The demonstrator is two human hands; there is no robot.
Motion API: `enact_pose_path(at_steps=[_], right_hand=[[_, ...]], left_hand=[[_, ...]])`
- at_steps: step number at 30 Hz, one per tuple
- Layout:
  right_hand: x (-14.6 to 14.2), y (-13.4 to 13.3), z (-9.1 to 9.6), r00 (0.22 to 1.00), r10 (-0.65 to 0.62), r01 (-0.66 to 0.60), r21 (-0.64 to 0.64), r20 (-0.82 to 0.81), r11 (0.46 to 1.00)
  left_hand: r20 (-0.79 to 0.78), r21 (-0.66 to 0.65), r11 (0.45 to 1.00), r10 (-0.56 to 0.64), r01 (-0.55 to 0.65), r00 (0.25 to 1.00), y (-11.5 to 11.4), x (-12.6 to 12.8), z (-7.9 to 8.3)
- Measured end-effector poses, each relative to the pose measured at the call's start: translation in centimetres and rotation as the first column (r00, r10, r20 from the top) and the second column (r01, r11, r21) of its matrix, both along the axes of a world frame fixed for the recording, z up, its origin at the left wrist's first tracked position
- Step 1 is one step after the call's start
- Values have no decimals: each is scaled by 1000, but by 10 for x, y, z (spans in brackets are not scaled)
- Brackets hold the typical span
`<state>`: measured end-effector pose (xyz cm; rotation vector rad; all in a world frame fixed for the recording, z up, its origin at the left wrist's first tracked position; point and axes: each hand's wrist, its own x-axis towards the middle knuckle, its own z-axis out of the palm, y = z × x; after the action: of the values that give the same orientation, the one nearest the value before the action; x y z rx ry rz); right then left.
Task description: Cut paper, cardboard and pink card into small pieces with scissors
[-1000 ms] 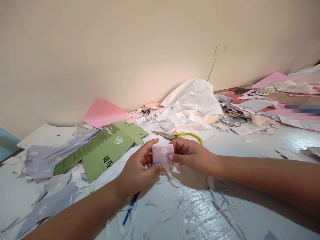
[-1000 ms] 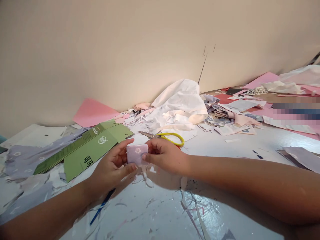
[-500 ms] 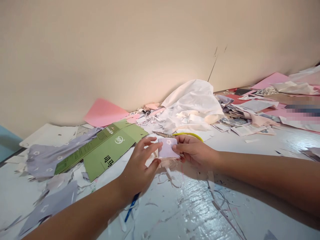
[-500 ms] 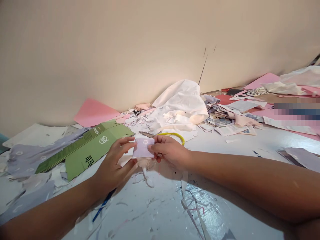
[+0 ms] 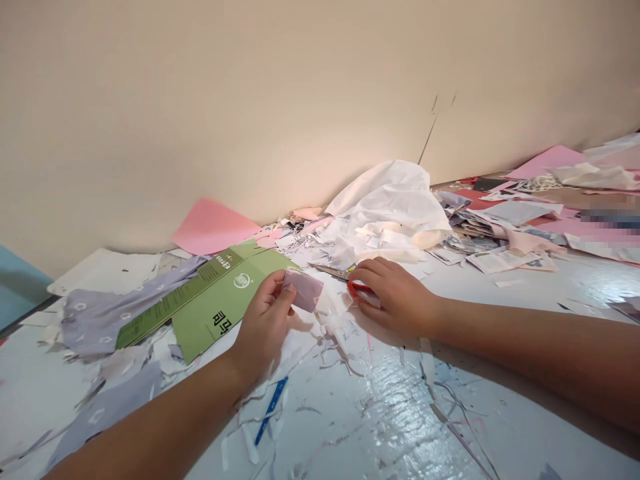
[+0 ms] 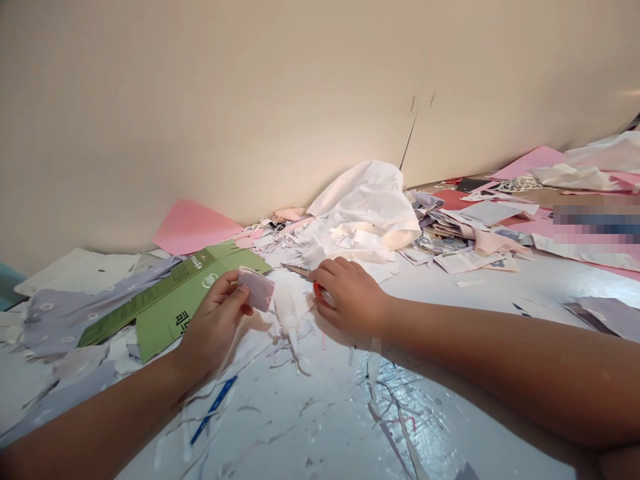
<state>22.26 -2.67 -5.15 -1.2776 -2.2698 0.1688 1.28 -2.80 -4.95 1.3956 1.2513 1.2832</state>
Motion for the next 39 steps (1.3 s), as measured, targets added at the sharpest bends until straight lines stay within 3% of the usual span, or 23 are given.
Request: enact_pose_path(at_steps=[3, 9, 14, 18, 22, 25, 27, 29, 31, 35, 39], right_hand=[[-1, 3, -2, 975, -83, 78, 33, 207, 996], [1, 8, 0, 938, -223, 241, -38, 266, 970], [16, 26, 11, 920, -133, 220, -204, 369, 954], [26, 34, 15, 924, -99, 199, -243, 369, 950], [26, 31, 13, 977, -121, 162, -240, 178, 957], [21, 27, 12, 973, -135, 71, -317, -186, 946], [16, 23, 13, 861, -145, -73, -401, -488, 913], [10, 19, 16, 682, -212, -231, -481, -700, 846], [4, 13, 18, 556, -319, -320, -552, -768, 770], [-10, 2, 20, 506, -404, -424, -628, -762, 653], [-24, -7, 15, 428, -431, -460, -602, -794, 652]], left_hand=[[88, -21, 1000, -11, 13, 996, 8, -3, -4], [173, -88, 994, -52, 69, 984, 14, -4, -6], [177, -107, 992, -52, 71, 983, 12, -4, -4], [176, -125, 990, -38, 61, 984, 11, -4, -1], [217, -137, 989, -30, 61, 976, 14, -6, -2], [227, -131, 989, -45, 76, 973, 17, -8, -4], [214, -116, 990, -52, 78, 975, 16, -8, -2], [169, -102, 991, -72, 90, 983, 12, -5, 1], [111, -96, 988, -107, 118, 988, 6, -1, 5], [69, -111, 973, -195, 201, 978, -7, 8, 9], [108, -185, 923, -324, 339, 940, -17, 11, 7]])
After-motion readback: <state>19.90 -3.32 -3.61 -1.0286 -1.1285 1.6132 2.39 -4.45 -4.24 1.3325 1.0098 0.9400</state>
